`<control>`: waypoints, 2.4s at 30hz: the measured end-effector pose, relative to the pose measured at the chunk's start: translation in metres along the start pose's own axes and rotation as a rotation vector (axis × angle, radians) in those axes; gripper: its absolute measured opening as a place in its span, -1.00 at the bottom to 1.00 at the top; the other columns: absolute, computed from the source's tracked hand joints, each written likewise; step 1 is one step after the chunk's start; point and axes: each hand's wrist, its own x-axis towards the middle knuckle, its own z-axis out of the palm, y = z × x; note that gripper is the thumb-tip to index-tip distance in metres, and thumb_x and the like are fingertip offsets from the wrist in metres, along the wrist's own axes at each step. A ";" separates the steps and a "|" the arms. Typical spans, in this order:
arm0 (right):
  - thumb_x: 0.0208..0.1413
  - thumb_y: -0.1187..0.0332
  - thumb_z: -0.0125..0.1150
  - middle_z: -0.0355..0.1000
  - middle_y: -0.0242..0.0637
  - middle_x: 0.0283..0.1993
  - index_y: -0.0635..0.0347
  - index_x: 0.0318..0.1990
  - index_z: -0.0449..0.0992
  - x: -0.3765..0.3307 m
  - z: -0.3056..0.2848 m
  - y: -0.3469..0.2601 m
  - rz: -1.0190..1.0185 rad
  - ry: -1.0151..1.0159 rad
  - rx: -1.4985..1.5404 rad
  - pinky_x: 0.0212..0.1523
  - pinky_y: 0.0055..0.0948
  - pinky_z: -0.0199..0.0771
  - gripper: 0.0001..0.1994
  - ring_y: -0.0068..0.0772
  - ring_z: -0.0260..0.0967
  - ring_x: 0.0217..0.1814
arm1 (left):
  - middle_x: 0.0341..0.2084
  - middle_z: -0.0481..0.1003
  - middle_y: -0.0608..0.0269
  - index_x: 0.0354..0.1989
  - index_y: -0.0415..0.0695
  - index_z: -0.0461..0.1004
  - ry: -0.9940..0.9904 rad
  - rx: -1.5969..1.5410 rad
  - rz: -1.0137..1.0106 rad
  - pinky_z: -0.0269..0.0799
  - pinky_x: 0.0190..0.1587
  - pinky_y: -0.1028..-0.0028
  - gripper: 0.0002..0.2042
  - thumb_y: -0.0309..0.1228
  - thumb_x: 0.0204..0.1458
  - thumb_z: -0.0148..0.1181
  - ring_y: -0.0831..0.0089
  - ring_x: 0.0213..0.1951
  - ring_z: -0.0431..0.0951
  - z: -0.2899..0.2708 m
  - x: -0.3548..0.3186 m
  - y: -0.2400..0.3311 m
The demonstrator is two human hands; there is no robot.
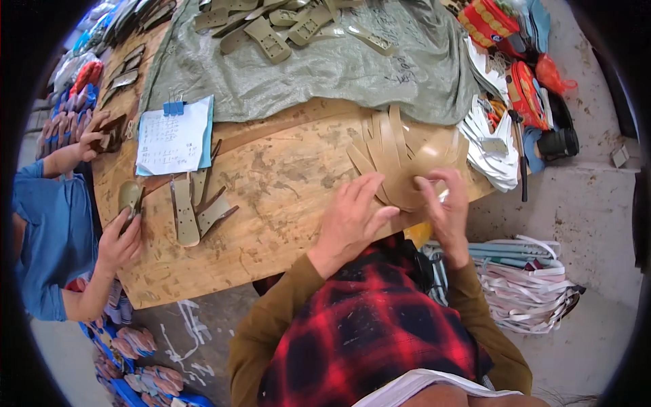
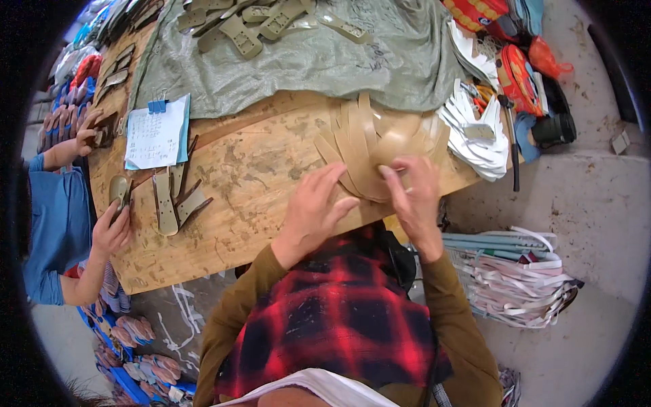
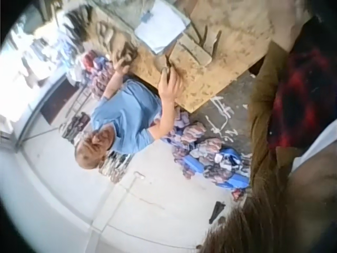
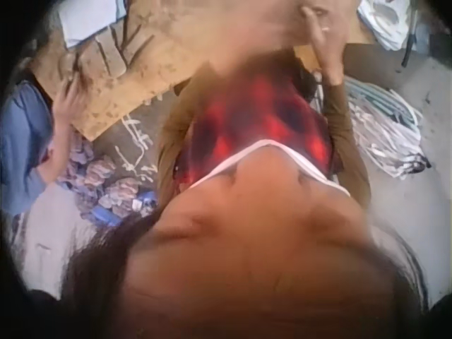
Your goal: The person repeatedly picks up a beige shoe sole and a green strap, aligns them, and presses them together. The person handles the parts one at a time, folding the strap over the sole and pressing the edges to secure them. A coworker is visible in the background performing similar assembly tasks.
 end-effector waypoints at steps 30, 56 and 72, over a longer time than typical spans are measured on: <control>0.26 0.26 0.12 0.54 -0.34 -0.20 0.13 -0.12 0.52 0.201 0.020 0.080 0.419 -0.325 1.650 -0.23 -0.54 0.41 -0.81 -0.47 0.45 -0.24 | 0.24 0.27 -0.02 0.24 -0.34 0.18 0.324 -1.591 -0.662 0.27 0.35 0.28 -0.61 -0.34 0.36 -0.22 0.23 0.27 0.31 -0.086 -0.037 0.021; 0.04 0.48 0.30 0.54 -0.26 -0.20 0.28 0.06 0.50 0.024 0.030 -0.082 -0.309 -0.595 0.494 -0.43 -0.52 0.38 -0.61 -0.49 0.42 -0.39 | 0.12 0.42 0.10 0.21 -0.24 0.31 0.254 -1.604 -0.790 0.35 0.23 0.24 -0.61 -0.25 0.37 -0.20 0.32 0.13 0.46 -0.074 -0.055 0.038; 0.00 0.51 0.32 0.52 -0.21 -0.25 0.23 -0.06 0.54 0.019 0.038 -0.087 -0.421 -0.442 0.496 -0.44 -0.45 0.40 -0.70 -0.29 0.45 -0.39 | 0.09 0.45 0.13 0.21 -0.24 0.31 0.242 -1.460 -0.709 0.35 0.20 0.28 -0.60 -0.23 0.35 -0.13 0.36 0.10 0.47 -0.073 -0.054 0.044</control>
